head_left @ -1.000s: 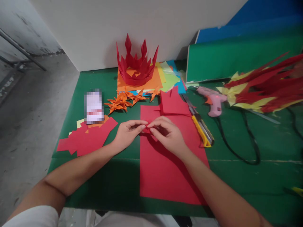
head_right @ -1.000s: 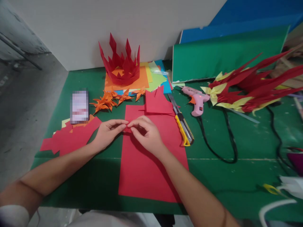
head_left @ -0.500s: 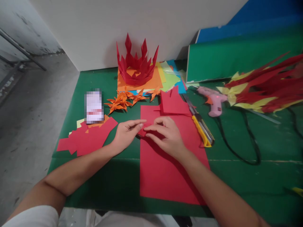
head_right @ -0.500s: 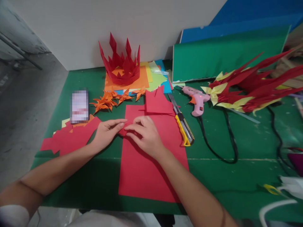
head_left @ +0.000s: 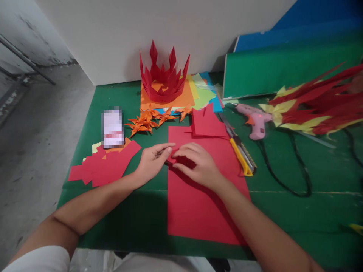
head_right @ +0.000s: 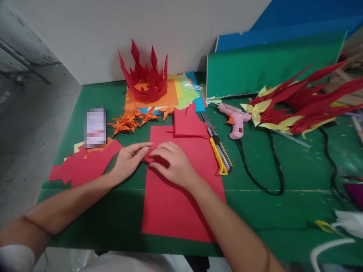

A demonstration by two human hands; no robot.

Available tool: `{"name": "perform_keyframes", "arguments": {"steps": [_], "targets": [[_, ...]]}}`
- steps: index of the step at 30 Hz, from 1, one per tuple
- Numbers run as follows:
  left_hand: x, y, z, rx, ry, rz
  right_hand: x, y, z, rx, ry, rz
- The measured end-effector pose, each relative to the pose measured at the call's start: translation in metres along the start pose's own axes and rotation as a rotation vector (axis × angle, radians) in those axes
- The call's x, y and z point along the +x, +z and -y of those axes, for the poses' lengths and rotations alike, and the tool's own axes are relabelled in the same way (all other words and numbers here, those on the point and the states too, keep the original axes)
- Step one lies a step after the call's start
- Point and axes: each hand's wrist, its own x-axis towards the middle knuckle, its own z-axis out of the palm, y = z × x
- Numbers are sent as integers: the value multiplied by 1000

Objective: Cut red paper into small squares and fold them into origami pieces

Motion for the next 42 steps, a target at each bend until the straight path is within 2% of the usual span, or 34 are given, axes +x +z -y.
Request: {"name": "perform_keyframes", "arguments": {"steps": [8, 13, 22, 42], "targets": [[-2, 2, 6, -163, -87, 114, 1, 0, -4, 3, 9, -64], [0, 4, 9, -168, -107, 106, 1, 0, -6, -35, -9, -43], [-1, 0, 7, -216, -102, 174, 2, -2, -8, -48, 3, 23], [3, -1, 3, -240, -174, 171, 2, -3, -9, 2, -40, 42]]}}
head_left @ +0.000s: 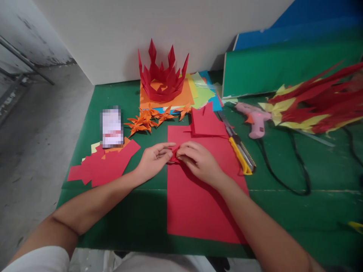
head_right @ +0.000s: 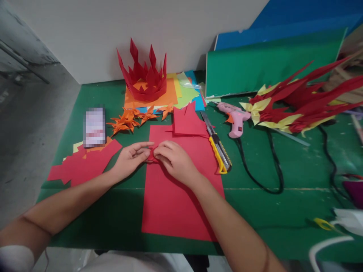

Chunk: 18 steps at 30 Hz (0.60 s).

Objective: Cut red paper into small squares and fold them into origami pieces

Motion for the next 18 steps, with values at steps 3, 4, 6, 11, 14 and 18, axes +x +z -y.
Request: {"name": "perform_keyframes", "arguments": {"steps": [3, 4, 6, 11, 14, 18], "targets": [[0, 0, 0, -11, -5, 9, -1, 1, -1, -8, 0, -2], [1, 0, 0, -7, -4, 12, -1, 1, -2, -9, -2, -3], [1, -1, 1, 9, 0, 16, -1, 2, -2, -6, -5, -4], [1, 1, 3, 32, 19, 3, -1, 1, -2, -8, -1, -2], [2, 3, 3, 22, 39, -16, -1, 1, -2, -22, -8, -3], [2, 5, 3, 49, 58, -37, -1, 1, 0, -37, -10, -26]]}}
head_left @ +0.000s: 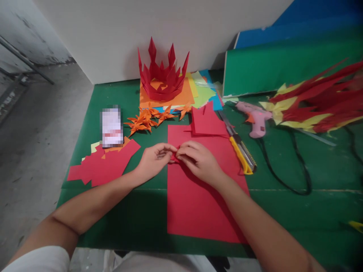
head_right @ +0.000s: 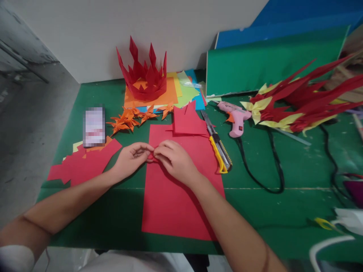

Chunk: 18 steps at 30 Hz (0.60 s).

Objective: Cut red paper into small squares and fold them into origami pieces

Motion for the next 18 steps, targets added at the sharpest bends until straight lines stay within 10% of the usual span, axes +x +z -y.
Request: {"name": "perform_keyframes", "arguments": {"steps": [18], "targets": [[0, -3, -3, 119, -4, 26, -2, -3, 0, -184, -98, 3]]}}
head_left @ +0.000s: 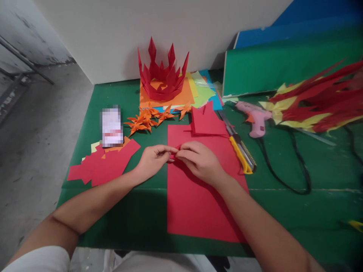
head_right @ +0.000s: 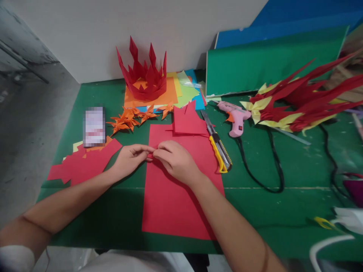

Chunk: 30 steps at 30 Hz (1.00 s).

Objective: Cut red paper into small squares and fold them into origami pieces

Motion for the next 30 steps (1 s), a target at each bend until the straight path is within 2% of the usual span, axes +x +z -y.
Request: {"name": "perform_keyframes", "arguments": {"steps": [6, 17, 24, 30], "targets": [[0, 0, 0, -96, -23, -6, 0, 0, 0, 24, -14, -74], [1, -3, 2, -95, -22, 73, 0, 1, -1, 68, 39, -64], [-2, -1, 7, -18, 29, 42, 3, 1, 2, 215, 190, -17], [-2, 1, 10, 7, 55, 80, 3, 4, 3, 193, 236, -16]]}}
